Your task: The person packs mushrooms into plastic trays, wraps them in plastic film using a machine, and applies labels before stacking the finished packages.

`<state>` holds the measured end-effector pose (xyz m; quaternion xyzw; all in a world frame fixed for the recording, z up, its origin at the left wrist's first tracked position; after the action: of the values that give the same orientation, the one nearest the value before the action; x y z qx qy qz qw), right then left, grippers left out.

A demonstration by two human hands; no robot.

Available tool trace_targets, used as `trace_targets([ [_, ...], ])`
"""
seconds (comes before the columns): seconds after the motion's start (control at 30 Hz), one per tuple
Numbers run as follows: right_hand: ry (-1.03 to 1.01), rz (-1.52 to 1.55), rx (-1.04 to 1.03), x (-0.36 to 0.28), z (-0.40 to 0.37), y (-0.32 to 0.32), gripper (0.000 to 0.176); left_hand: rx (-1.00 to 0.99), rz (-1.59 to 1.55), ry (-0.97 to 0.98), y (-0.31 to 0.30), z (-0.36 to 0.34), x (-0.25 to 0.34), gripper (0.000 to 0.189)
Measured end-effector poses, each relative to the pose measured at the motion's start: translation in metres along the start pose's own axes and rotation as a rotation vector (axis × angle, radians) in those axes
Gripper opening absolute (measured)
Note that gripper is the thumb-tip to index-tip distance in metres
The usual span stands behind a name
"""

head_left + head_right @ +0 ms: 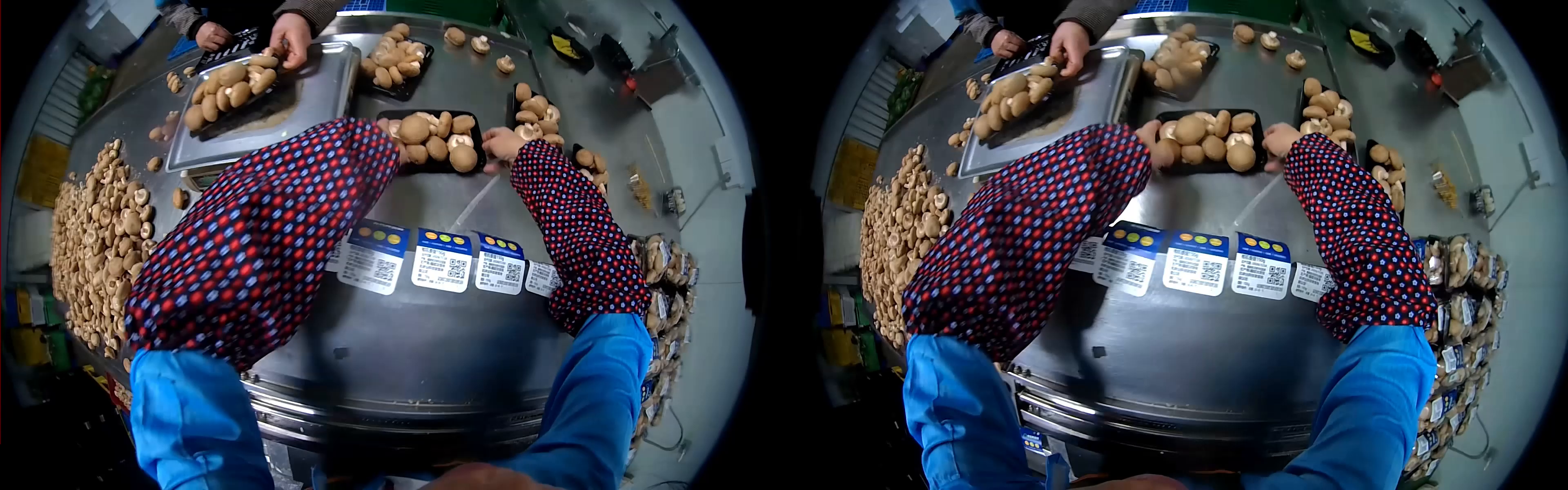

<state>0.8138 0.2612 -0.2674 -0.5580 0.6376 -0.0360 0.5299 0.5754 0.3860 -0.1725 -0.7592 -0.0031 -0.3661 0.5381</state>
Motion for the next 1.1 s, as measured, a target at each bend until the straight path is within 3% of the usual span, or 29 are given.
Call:
trace_targets([
  [0.03,0.008,0.081,-0.041,-0.004,-0.007,0.005,0.024,0.023,0.028,-0.034,0.006,0.010,-0.002,0.078],
  [0.17,0.073,0.204,0.019,0.006,-0.009,0.009,0.033,0.052,0.011,-0.077,0.014,0.022,0.004,0.078],
  [0.27,0.114,0.166,-0.008,-0.008,-0.035,-0.004,0.032,0.032,-0.077,-0.076,0.010,0.016,0.010,0.078],
  [0.43,-0.090,0.235,0.016,-0.054,-0.100,-0.065,0.024,-0.038,-0.427,0.073,-0.018,-0.003,0.015,0.081],
  [0.47,-0.125,0.275,0.048,-0.068,-0.136,-0.084,0.022,-0.086,-0.425,0.129,-0.037,-0.018,0.022,0.080],
  [0.5,-0.137,0.240,-0.098,-0.075,-0.165,-0.089,0.031,-0.136,-0.420,0.183,-0.056,-0.043,0.030,0.079],
  [0.53,-0.093,0.335,-0.058,-0.075,-0.197,-0.098,0.033,-0.164,-0.396,0.201,-0.078,-0.073,0.038,0.077],
  [0.63,0.044,0.315,-0.229,-0.059,-0.301,-0.094,0.029,-0.313,-0.532,0.262,-0.112,-0.175,0.047,0.073],
  [0.77,0.224,0.349,-0.375,0.003,-0.398,-0.068,0.025,-0.400,-0.347,0.147,-0.095,-0.284,0.018,0.072],
  [0.83,0.264,0.322,-0.371,0.034,-0.423,-0.057,0.023,-0.383,-0.325,0.281,-0.072,-0.313,0.005,0.073],
  [0.87,0.253,0.317,-0.358,0.044,-0.432,-0.052,0.024,-0.364,-0.570,0.356,-0.076,-0.327,0.015,0.073],
  [0.9,0.239,0.313,-0.344,0.050,-0.438,-0.051,0.025,-0.279,-0.478,0.443,-0.080,-0.330,0.016,0.072],
  [0.97,0.125,0.221,-0.280,0.045,-0.455,-0.058,0.049,-0.255,-0.294,0.463,-0.080,-0.330,0.015,0.071],
  [1.03,-0.465,-0.148,0.130,0.026,-0.467,-0.085,0.056,-0.243,-0.344,0.412,-0.082,-0.333,0.016,0.071],
  [1.07,-0.533,-0.185,0.268,0.006,-0.495,-0.093,0.057,-0.204,-0.413,0.429,-0.080,-0.332,0.014,0.071],
  [1.1,-0.740,-0.145,0.334,-0.005,-0.514,-0.085,0.057,-0.164,-0.483,0.442,-0.080,-0.334,0.014,0.071],
])
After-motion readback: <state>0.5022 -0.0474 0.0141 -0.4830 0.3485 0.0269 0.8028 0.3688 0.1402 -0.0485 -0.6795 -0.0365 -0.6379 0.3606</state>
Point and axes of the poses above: each hand's wrist, its own z-axis towards the middle knuckle, its own y-axis out of the palm, x = y × z, the point moved 9 cm from there along z, towards the middle knuckle, and after that the axes turned 15 degrees about x, right-handed, at the moved point
